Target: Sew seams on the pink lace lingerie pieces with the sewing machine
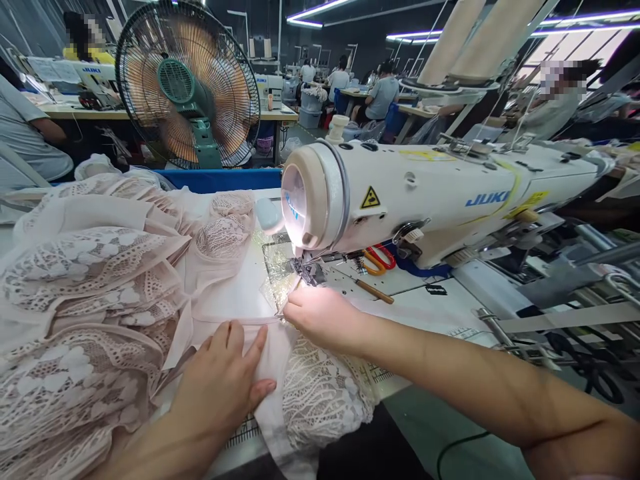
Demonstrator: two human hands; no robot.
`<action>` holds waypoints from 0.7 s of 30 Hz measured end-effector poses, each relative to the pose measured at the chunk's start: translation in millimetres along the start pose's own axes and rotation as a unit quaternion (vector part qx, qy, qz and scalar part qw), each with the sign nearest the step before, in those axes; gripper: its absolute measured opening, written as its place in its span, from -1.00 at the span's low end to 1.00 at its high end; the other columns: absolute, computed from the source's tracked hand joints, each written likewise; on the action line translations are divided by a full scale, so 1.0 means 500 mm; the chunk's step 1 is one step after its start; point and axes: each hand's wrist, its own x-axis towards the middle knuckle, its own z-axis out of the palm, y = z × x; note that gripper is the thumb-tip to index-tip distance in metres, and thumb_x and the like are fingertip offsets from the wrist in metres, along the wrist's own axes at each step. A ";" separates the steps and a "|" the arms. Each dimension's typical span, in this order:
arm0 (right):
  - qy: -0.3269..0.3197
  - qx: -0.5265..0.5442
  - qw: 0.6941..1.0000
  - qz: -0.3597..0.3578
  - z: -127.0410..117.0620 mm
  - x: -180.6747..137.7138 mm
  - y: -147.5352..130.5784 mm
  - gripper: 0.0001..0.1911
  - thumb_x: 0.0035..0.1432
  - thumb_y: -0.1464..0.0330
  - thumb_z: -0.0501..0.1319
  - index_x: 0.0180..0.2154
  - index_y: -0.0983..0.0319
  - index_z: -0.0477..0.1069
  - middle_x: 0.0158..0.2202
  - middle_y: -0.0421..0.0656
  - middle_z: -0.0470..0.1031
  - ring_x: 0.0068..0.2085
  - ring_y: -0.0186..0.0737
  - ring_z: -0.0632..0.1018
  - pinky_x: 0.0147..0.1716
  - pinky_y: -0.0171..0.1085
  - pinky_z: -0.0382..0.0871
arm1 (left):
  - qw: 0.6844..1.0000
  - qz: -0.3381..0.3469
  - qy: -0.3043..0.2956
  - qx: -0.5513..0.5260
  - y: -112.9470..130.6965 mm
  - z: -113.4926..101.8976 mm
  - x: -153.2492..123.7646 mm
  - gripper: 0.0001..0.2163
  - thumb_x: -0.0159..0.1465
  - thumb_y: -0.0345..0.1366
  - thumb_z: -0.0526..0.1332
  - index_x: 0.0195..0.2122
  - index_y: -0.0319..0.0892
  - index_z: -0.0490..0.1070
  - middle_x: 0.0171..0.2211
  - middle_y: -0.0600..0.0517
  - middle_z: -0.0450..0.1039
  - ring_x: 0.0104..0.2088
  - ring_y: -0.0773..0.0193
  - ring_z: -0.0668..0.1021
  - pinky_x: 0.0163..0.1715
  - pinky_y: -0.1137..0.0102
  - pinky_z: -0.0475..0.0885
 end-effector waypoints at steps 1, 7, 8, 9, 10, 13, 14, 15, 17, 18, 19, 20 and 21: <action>0.003 0.003 1.000 -0.001 0.001 0.004 -0.002 -0.82 0.18 0.60 0.12 -0.27 0.28 0.45 -0.32 -0.08 0.48 -0.34 -0.20 0.43 -0.50 -0.25 0.05 | 1.000 0.003 0.001 0.008 0.000 -0.001 0.000 -0.45 0.30 -0.15 0.25 0.32 -0.05 0.28 -0.03 -0.23 0.43 0.04 -0.13 0.46 -0.03 0.10 0.46; 0.028 0.034 0.999 -0.026 0.022 0.048 -0.022 -0.84 0.23 0.52 0.11 -0.21 0.27 0.44 -0.30 -0.09 0.47 -0.33 -0.16 0.43 -0.49 -0.25 0.08 | 1.000 0.012 0.019 0.005 -0.002 0.002 0.000 -0.45 0.29 -0.15 0.24 0.31 -0.10 0.29 -0.05 -0.23 0.44 -0.02 -0.11 0.46 -0.09 0.11 0.48; 0.029 0.038 0.998 -0.029 0.024 0.054 -0.025 -0.84 0.24 0.52 0.11 -0.21 0.27 0.44 -0.30 -0.09 0.47 -0.32 -0.16 0.44 -0.49 -0.25 0.09 | 1.000 0.012 0.023 0.004 -0.003 0.003 -0.001 -0.44 0.29 -0.15 0.25 0.31 -0.10 0.29 -0.04 -0.24 0.44 -0.01 -0.11 0.45 -0.07 0.11 0.47; 0.026 0.040 0.998 -0.029 0.026 0.058 -0.027 -0.85 0.25 0.51 0.11 -0.21 0.27 0.44 -0.30 -0.08 0.47 -0.32 -0.16 0.45 -0.49 -0.25 0.10 | 1.000 0.012 0.026 0.004 -0.004 0.005 -0.001 -0.44 0.29 -0.15 0.25 0.31 -0.11 0.29 -0.03 -0.24 0.44 0.00 -0.10 0.45 -0.05 0.11 0.46; 0.022 0.040 0.999 -0.029 0.026 0.062 -0.029 -0.86 0.25 0.50 0.11 -0.21 0.27 0.44 -0.30 -0.08 0.47 -0.32 -0.15 0.46 -0.49 -0.25 0.11 | 1.000 0.013 0.028 0.005 -0.005 0.007 -0.001 -0.44 0.29 -0.14 0.25 0.31 -0.10 0.29 -0.03 -0.24 0.43 0.00 -0.10 0.44 -0.04 0.11 0.46; 0.014 0.033 0.999 -0.030 0.022 0.062 -0.028 -0.85 0.24 0.51 0.12 -0.20 0.27 0.44 -0.29 -0.07 0.48 -0.31 -0.14 0.47 -0.48 -0.26 0.14 | 1.000 0.014 0.024 0.012 -0.006 0.012 0.000 -0.44 0.30 -0.11 0.24 0.32 -0.09 0.28 -0.05 -0.23 0.43 -0.02 -0.10 0.44 -0.08 0.12 0.46; 0.012 0.027 0.999 -0.032 0.020 0.059 -0.026 -0.85 0.23 0.52 0.12 -0.20 0.27 0.44 -0.29 -0.07 0.48 -0.31 -0.14 0.46 -0.48 -0.26 0.15 | 1.000 0.015 0.023 0.015 -0.006 0.013 0.000 -0.43 0.30 -0.11 0.24 0.32 -0.09 0.28 -0.05 -0.23 0.43 -0.03 -0.10 0.44 -0.10 0.13 0.46; 0.012 0.022 0.999 -0.032 0.019 0.056 -0.024 -0.84 0.22 0.53 0.12 -0.20 0.28 0.44 -0.29 -0.07 0.49 -0.31 -0.14 0.46 -0.48 -0.26 0.16 | 0.999 0.016 0.025 0.018 -0.007 0.015 -0.001 -0.43 0.30 -0.11 0.24 0.32 -0.09 0.27 -0.04 -0.24 0.43 -0.02 -0.11 0.45 -0.10 0.14 0.46; 0.007 0.010 0.999 -0.032 0.016 0.048 -0.019 -0.83 0.22 0.54 0.12 -0.21 0.28 0.45 -0.30 -0.07 0.49 -0.31 -0.15 0.47 -0.47 -0.26 0.16 | 0.999 0.017 0.032 0.021 -0.006 0.016 -0.002 -0.43 0.29 -0.13 0.26 0.32 -0.09 0.27 -0.03 -0.24 0.42 -0.01 -0.11 0.45 -0.09 0.14 0.46; 0.001 0.005 1.000 -0.029 0.016 0.044 -0.015 -0.83 0.22 0.55 0.11 -0.22 0.28 0.45 -0.30 -0.07 0.49 -0.31 -0.15 0.48 -0.48 -0.26 0.15 | 0.999 0.018 0.034 0.021 -0.006 0.016 -0.002 -0.43 0.29 -0.14 0.27 0.32 -0.08 0.27 -0.03 -0.24 0.42 -0.01 -0.11 0.45 -0.09 0.14 0.46; -0.005 -0.001 1.000 -0.025 0.016 0.040 -0.012 -0.83 0.23 0.55 0.10 -0.22 0.29 0.45 -0.30 -0.07 0.49 -0.30 -0.14 0.48 -0.48 -0.26 0.15 | 0.999 0.019 0.035 0.022 -0.006 0.015 -0.003 -0.43 0.29 -0.14 0.27 0.32 -0.07 0.27 -0.04 -0.24 0.43 -0.02 -0.11 0.46 -0.10 0.14 0.47; -0.010 -0.005 1.000 -0.022 0.017 0.037 -0.010 -0.82 0.24 0.55 0.10 -0.22 0.29 0.45 -0.30 -0.06 0.50 -0.29 -0.13 0.49 -0.48 -0.25 0.14 | 0.999 0.020 0.035 0.024 -0.006 0.014 -0.003 -0.43 0.29 -0.13 0.27 0.32 -0.06 0.27 -0.04 -0.24 0.43 -0.03 -0.11 0.46 -0.10 0.14 0.47; -0.014 -0.008 1.000 -0.022 0.018 0.034 -0.007 -0.82 0.25 0.55 0.10 -0.22 0.29 0.45 -0.29 -0.06 0.50 -0.28 -0.13 0.50 -0.49 -0.25 0.14 | 0.999 0.021 0.033 0.026 -0.005 0.013 -0.003 -0.44 0.30 -0.13 0.26 0.32 -0.06 0.27 -0.05 -0.24 0.43 -0.03 -0.11 0.47 -0.11 0.14 0.48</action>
